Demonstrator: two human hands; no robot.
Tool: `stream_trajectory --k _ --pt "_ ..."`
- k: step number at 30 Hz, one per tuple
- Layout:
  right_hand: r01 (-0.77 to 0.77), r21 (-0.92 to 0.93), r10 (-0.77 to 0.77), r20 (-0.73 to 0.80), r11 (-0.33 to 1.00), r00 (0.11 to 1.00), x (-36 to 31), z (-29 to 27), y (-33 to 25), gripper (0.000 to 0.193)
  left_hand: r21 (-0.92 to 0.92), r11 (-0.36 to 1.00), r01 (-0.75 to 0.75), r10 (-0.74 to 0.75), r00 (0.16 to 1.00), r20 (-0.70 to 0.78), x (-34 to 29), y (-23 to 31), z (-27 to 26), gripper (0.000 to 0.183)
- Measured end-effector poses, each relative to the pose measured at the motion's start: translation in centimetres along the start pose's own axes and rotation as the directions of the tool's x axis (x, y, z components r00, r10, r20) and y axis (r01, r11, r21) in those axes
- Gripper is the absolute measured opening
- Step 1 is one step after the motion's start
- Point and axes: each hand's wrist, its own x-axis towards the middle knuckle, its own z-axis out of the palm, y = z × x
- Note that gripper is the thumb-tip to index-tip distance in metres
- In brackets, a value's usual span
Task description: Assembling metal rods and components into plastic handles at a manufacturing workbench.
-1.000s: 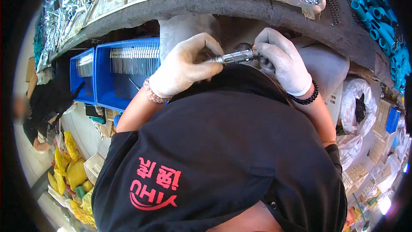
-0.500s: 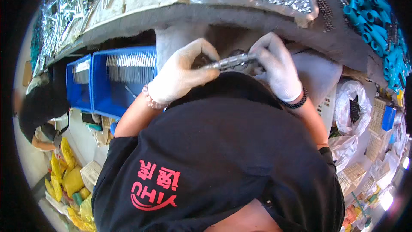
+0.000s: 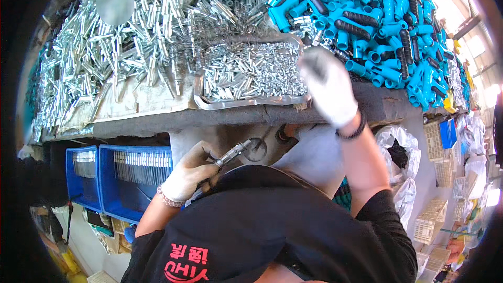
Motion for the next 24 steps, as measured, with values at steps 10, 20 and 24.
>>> stream_trajectory --k 10,20,24 --pt "0.311 -0.939 -0.077 0.302 0.149 0.95 22.3 1.2 13.0 0.041 -0.024 0.999 -0.025 0.022 0.992 -0.126 -1.8 -0.7 -2.5 0.017" --pt "0.436 -0.842 -0.219 0.383 0.318 0.898 24.6 -0.7 17.6 0.018 0.067 0.984 -0.168 0.171 0.984 -0.048 -3.5 -1.2 -4.5 0.025" --pt "0.176 -0.411 -0.193 0.0 0.895 0.981 22.6 -2.4 16.8 0.027 0.06 0.978 -0.199 0.202 0.978 -0.055 -2.8 -1.8 -4.9 0.028"
